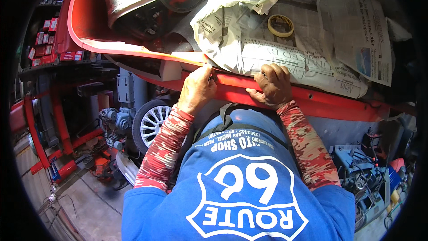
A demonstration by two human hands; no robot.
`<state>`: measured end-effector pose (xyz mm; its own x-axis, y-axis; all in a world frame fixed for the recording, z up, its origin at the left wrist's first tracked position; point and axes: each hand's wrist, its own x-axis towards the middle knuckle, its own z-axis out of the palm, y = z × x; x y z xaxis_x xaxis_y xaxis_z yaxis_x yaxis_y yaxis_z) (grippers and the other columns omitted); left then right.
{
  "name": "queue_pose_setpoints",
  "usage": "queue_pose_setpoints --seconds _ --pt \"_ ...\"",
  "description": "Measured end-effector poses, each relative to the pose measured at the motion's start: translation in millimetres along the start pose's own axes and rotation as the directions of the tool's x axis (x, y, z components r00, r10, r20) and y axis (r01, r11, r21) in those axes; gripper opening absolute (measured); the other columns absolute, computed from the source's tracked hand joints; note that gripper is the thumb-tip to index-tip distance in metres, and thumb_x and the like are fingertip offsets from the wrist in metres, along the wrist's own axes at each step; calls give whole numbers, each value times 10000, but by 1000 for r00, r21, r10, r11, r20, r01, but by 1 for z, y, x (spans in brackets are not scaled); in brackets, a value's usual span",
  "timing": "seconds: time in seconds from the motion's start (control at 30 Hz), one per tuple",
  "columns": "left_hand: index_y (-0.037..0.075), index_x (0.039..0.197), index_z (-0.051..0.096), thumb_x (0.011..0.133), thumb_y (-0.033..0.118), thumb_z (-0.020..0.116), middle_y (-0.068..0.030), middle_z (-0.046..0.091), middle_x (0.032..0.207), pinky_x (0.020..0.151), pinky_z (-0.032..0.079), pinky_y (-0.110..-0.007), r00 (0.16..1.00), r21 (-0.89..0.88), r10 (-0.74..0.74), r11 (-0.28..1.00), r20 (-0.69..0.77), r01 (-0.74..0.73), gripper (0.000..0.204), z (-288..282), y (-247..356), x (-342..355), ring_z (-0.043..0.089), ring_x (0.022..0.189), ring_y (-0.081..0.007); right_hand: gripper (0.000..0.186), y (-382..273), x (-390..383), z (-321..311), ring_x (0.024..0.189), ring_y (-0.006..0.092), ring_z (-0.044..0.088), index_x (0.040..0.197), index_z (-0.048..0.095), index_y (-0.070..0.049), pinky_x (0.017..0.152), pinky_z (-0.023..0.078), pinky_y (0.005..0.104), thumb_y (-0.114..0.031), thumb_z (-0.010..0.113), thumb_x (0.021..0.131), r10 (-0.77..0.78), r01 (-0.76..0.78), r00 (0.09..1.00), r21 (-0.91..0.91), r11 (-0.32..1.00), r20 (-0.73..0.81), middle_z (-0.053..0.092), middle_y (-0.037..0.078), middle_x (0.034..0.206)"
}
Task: The person positions a red car bumper onto the front of a vehicle, aligns it, and secures it using multiple clips. They use a portable work light to inspect the fit and then remove the bumper to adjust the clips before repositioning it again.
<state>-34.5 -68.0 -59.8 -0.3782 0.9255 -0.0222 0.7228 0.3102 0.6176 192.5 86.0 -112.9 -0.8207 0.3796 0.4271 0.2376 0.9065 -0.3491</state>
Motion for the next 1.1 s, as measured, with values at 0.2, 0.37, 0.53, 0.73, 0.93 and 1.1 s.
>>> queue_pose_setpoints --seconds 0.2,0.37,0.53,0.73,0.93,1.1 --pt "5 895 602 790 21 684 -185 642 801 684 550 -415 999 -133 3 991 42 2 134 -6 -5 0 671 748 -380 471 0 0 0 1202 281 530 1004 687 -126 1027 420 482 -439 840 687 4 -4 1000 9 1000 -10 577 74 1217" --pt "1 880 599 804 36 709 -184 651 793 684 555 -408 1000 -137 -31 990 4 31 138 1 -7 2 678 738 -371 471 3 4 2 1205 280 527 999 684 -124 1031 420 478 -437 843 686 6 -6 1000 -12 1000 -14 577 73 1218" --pt "-2 864 591 812 38 717 -189 655 791 670 555 -412 996 -109 -47 993 -78 39 141 8 -5 -3 681 732 -376 471 3 4 2 1203 280 529 993 678 -120 1035 419 475 -440 841 689 14 -14 1000 -5 1000 -12 576 73 1212" --pt "7 865 607 817 76 716 -203 673 787 693 566 -444 989 -6 -146 989 -3 146 138 9 -2 3 692 766 -402 470 3 4 2 1199 282 534 986 675 -117 1032 420 473 -442 839 688 17 -17 1000 2 1000 -13 574 75 1197" --pt "31 825 561 822 39 637 -202 631 728 679 552 -494 999 249 30 968 -11 -26 77 17 -1 15 665 745 -414 464 3 3 3 1203 284 534 984 677 -116 1034 418 478 -436 837 689 13 -13 1000 4 1000 -22 573 77 1201" --pt "33 837 531 836 15 613 -194 596 759 679 535 -494 994 245 71 968 -78 -49 83 27 1 4 637 747 -412 468 2 3 3 1212 287 521 998 675 -120 1037 413 485 -436 838 694 22 -22 1000 9 1000 -10 563 76 1201"
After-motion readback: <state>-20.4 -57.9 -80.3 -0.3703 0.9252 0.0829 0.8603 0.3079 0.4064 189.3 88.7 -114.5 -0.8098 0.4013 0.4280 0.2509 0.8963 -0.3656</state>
